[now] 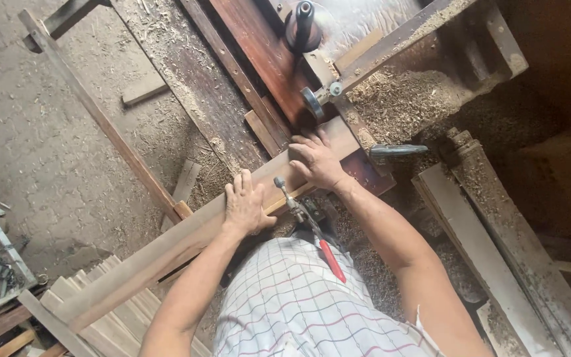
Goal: Processing wooden boards using a stationary shaper table and a clamping jig.
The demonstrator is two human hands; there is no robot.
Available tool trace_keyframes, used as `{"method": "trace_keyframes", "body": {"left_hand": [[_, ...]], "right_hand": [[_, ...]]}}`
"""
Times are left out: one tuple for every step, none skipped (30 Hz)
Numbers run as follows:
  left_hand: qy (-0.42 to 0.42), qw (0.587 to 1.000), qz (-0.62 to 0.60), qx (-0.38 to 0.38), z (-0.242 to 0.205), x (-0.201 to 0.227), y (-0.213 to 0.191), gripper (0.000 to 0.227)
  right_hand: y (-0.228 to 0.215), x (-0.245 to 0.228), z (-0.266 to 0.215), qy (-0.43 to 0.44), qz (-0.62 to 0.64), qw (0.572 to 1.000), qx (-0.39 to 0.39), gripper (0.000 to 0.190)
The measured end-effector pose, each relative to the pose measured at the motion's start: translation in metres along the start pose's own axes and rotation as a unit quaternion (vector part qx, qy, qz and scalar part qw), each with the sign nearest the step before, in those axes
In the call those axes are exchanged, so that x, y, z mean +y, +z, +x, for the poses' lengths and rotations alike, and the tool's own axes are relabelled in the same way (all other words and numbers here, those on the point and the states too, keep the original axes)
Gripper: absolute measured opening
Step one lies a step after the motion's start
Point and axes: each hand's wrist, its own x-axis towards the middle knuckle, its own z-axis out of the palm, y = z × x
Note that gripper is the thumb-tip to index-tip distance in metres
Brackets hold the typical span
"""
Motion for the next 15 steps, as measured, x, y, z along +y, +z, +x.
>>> {"method": "trace_keyframes", "body": {"left_hand": [[0.002, 1.0, 0.001, 0.014, 0.0, -0.001, 0.001, 0.085], [0.005, 1.0, 0.002, 0.028, 0.0, -0.002, 0.002, 0.085], [0.002, 1.0, 0.0, 0.026, 0.0, -0.004, -0.001, 0.085], [0.001, 0.999, -0.002, 0.038, 0.001, -0.007, -0.003, 0.086], [-0.003, 0.999, -0.005, 0.049, -0.001, -0.009, -0.002, 0.087], [-0.009, 0.999, -0.009, 0.045, -0.003, -0.017, 0.005, 0.087], [0.017, 0.996, -0.045, 0.07, -0.005, -0.022, 0.014, 0.084], [0.043, 0.991, -0.081, 0.095, -0.008, -0.026, 0.021, 0.083], [0.039, 0.991, -0.083, 0.099, -0.007, -0.031, 0.023, 0.083], [0.054, 0.985, -0.084, 0.14, -0.005, -0.034, 0.024, 0.084], [0.069, 0.978, -0.085, 0.176, -0.008, -0.036, 0.027, 0.086], [0.066, 0.978, -0.087, 0.176, -0.007, -0.039, 0.026, 0.086], [0.066, 0.979, -0.088, 0.174, -0.006, -0.042, 0.026, 0.084], [0.067, 0.979, -0.088, 0.173, -0.005, -0.044, 0.025, 0.083], [0.069, 0.978, -0.089, 0.173, -0.002, -0.051, 0.023, 0.083]], "right_hand": [[-0.004, -0.004, -0.005, 0.025, 0.045, 0.999, 0.012, 0.043], [-0.008, -0.008, -0.008, 0.049, 0.089, 0.994, 0.024, 0.042], [-0.029, -0.03, -0.013, 0.048, 0.091, 0.994, 0.021, 0.042], [-0.049, -0.053, -0.017, 0.184, 0.173, 0.967, -0.005, 0.044], [-0.068, -0.077, -0.023, 0.315, 0.251, 0.915, -0.037, 0.047], [-0.061, -0.081, -0.044, 0.314, 0.251, 0.914, -0.045, 0.047], [-0.055, -0.084, -0.065, 0.325, 0.269, 0.905, -0.049, 0.045], [-0.051, -0.087, -0.087, 0.337, 0.287, 0.895, -0.053, 0.043], [-0.046, -0.091, -0.1, 0.332, 0.285, 0.897, -0.056, 0.043], [-0.041, -0.094, -0.113, 0.352, 0.304, 0.884, -0.052, 0.042], [-0.037, -0.099, -0.131, 0.377, 0.323, 0.867, -0.051, 0.042], [-0.041, -0.108, -0.135, 0.376, 0.322, 0.867, -0.055, 0.042], [-0.046, -0.116, -0.139, 0.409, 0.367, 0.833, -0.058, 0.044], [-0.051, -0.123, -0.144, 0.441, 0.411, 0.795, -0.06, 0.045], [-0.067, -0.133, -0.136, 0.443, 0.41, 0.796, -0.059, 0.045]]}}
